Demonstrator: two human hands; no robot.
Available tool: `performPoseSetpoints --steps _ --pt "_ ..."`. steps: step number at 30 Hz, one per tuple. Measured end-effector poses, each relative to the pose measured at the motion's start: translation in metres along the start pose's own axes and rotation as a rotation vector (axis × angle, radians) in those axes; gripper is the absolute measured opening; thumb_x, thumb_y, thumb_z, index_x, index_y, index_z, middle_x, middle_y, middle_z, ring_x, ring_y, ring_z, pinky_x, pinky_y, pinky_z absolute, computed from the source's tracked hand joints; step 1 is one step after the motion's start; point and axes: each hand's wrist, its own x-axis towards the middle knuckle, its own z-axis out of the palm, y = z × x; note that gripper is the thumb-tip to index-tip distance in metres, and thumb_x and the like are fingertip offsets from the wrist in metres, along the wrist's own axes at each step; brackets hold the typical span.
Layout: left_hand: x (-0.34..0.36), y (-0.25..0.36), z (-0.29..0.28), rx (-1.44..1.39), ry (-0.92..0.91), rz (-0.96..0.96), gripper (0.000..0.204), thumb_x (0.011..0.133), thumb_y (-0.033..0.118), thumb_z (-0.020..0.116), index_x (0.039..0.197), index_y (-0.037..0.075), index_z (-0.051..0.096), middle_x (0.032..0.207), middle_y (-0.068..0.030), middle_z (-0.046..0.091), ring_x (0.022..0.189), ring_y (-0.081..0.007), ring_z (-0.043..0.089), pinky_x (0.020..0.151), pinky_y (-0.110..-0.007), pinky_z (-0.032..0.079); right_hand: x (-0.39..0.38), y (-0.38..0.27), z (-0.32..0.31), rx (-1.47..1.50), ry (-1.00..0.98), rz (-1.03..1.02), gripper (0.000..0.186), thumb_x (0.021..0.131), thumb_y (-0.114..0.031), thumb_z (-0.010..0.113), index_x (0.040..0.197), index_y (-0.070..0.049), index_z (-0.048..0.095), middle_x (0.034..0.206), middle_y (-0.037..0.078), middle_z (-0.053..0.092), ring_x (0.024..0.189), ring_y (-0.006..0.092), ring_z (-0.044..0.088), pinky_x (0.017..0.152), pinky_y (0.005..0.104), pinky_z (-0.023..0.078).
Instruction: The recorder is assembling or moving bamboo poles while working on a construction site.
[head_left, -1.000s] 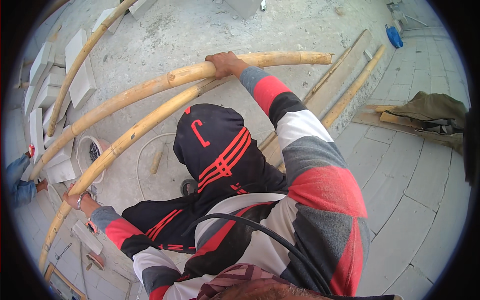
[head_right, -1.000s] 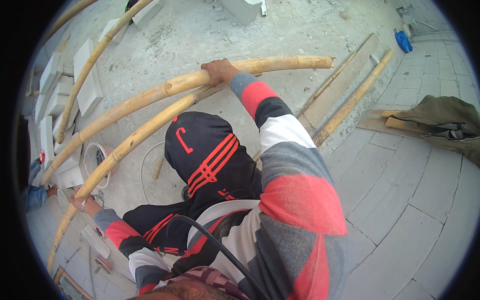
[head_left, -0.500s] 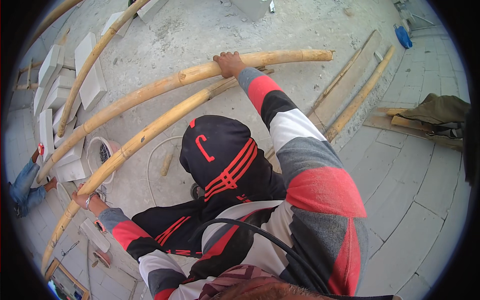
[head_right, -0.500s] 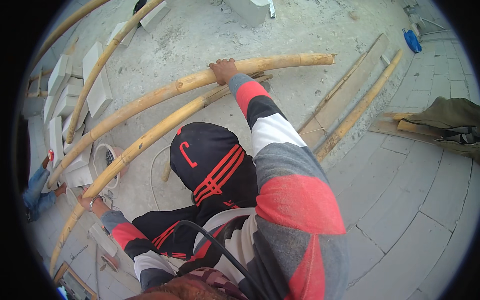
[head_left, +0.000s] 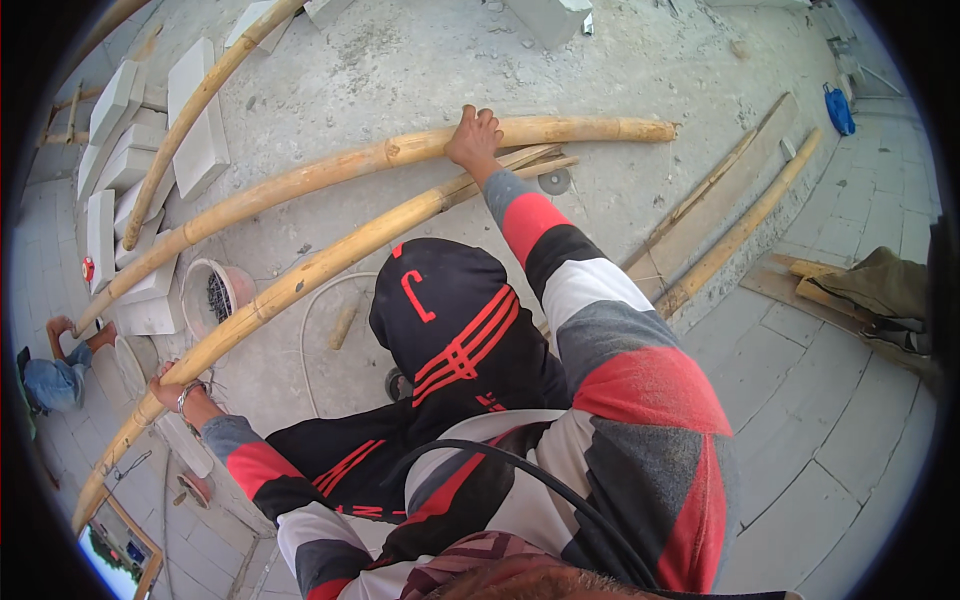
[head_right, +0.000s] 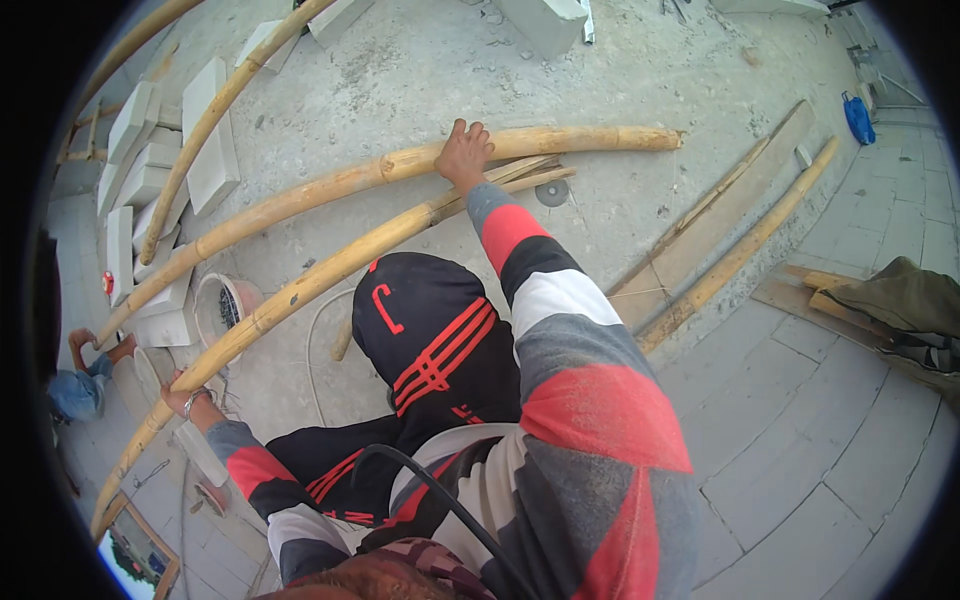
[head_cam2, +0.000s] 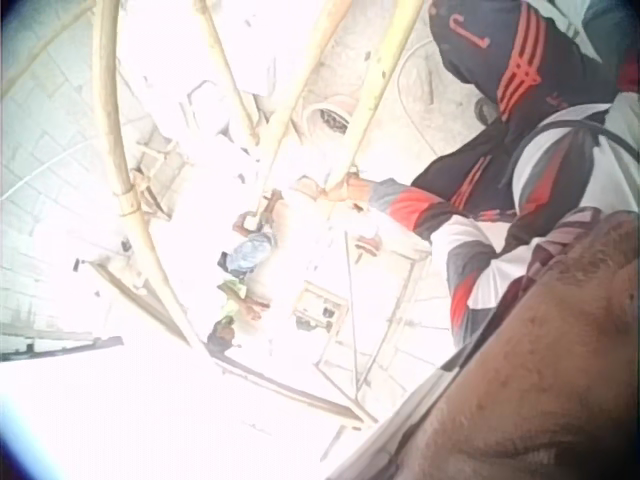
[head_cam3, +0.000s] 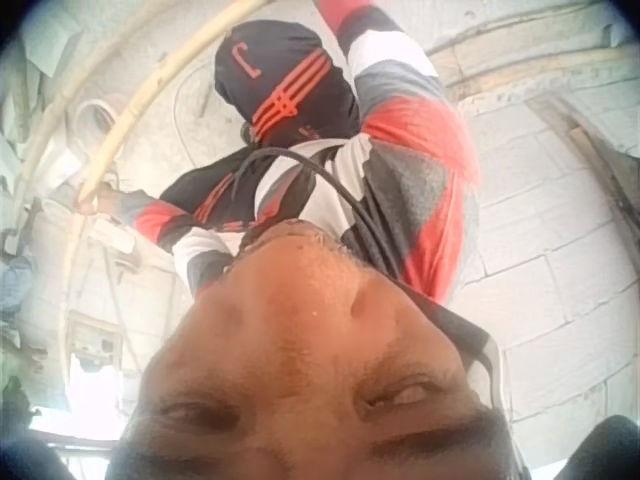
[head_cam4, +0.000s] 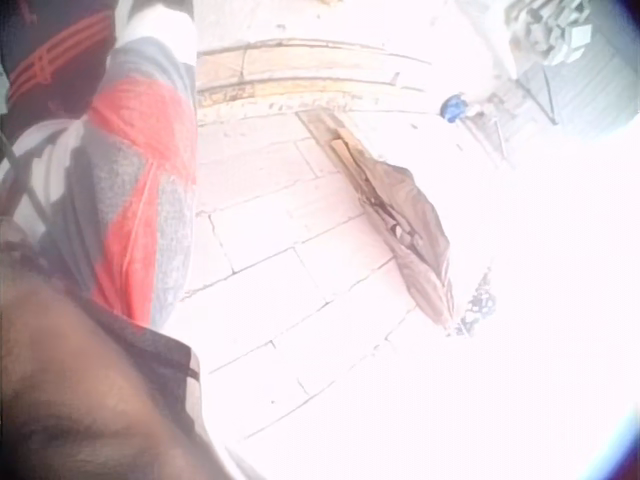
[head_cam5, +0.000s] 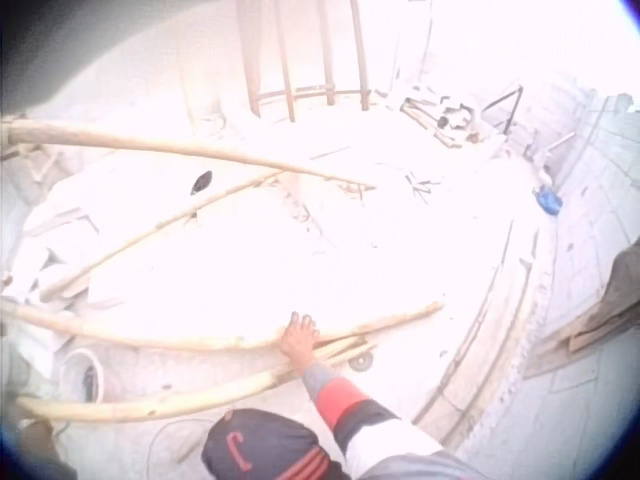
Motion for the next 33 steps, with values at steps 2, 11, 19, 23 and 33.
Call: performPoseSetpoints --steps 2,11,19,23,33 --pt "0.000 0.004 -0.011 0.041 0.002 0.021 0.028 0.093 0.031 0.053 0.090 0.004 0.049 0.082 -0.0108 0.055 0.078 -0.0296 0.058 0.081 -0.048 0.054 -0.007 -0.024 0.007 0.191 -0.035 0.175 0.050 0.078 -0.019 0.071 0.122 -0.004 0.051 0.127 0.023 0.047 0.127 0.0365 0.046 0.104 0.0520 0.041" --pt "0.000 0.006 -0.015 0.081 -0.042 0.015 0.028 0.093 0.032 0.050 0.085 0.005 0.049 0.079 -0.0111 0.056 0.078 -0.0299 0.058 0.085 -0.049 0.053 0.021 -0.039 0.006 0.132 -0.601 0.443 0.033 0.091 -0.019 0.068 0.122 -0.008 0.065 0.124 0.020 0.067 0.120 0.0359 0.063 0.097 0.0415 0.053" --pt "-0.001 0.014 -0.031 0.091 -0.066 0.009 0.026 0.092 0.030 0.051 0.083 0.006 0.049 0.077 -0.0092 0.054 0.077 -0.0272 0.055 0.082 -0.044 0.051 0.019 -0.104 -0.015 0.034 -0.775 0.120 0.027 0.089 -0.009 0.067 0.116 -0.005 0.070 0.123 0.024 0.068 0.118 0.0385 0.065 0.099 0.0432 0.053" --pt "-0.027 -0.013 0.029 -0.005 -0.130 -0.078 0.028 0.093 0.032 0.052 0.080 0.007 0.049 0.076 -0.0086 0.053 0.076 -0.0265 0.055 0.080 -0.043 0.050 0.045 -0.045 0.037 0.262 -0.408 0.411 0.032 0.089 -0.008 0.065 0.121 -0.003 0.065 0.120 0.026 0.068 0.117 0.0400 0.065 0.099 0.0443 0.053" --pt "-0.037 -0.006 0.019 0.029 -0.023 -0.035 0.029 0.094 0.032 0.052 0.078 0.007 0.051 0.074 -0.0082 0.055 0.073 -0.0271 0.055 0.076 -0.042 0.050 0.080 -0.034 0.081 1.619 -0.215 1.374 0.056 0.085 -0.028 0.066 0.135 -0.008 0.051 0.135 0.020 0.059 0.126 0.0402 0.055 0.107 0.0578 0.038"
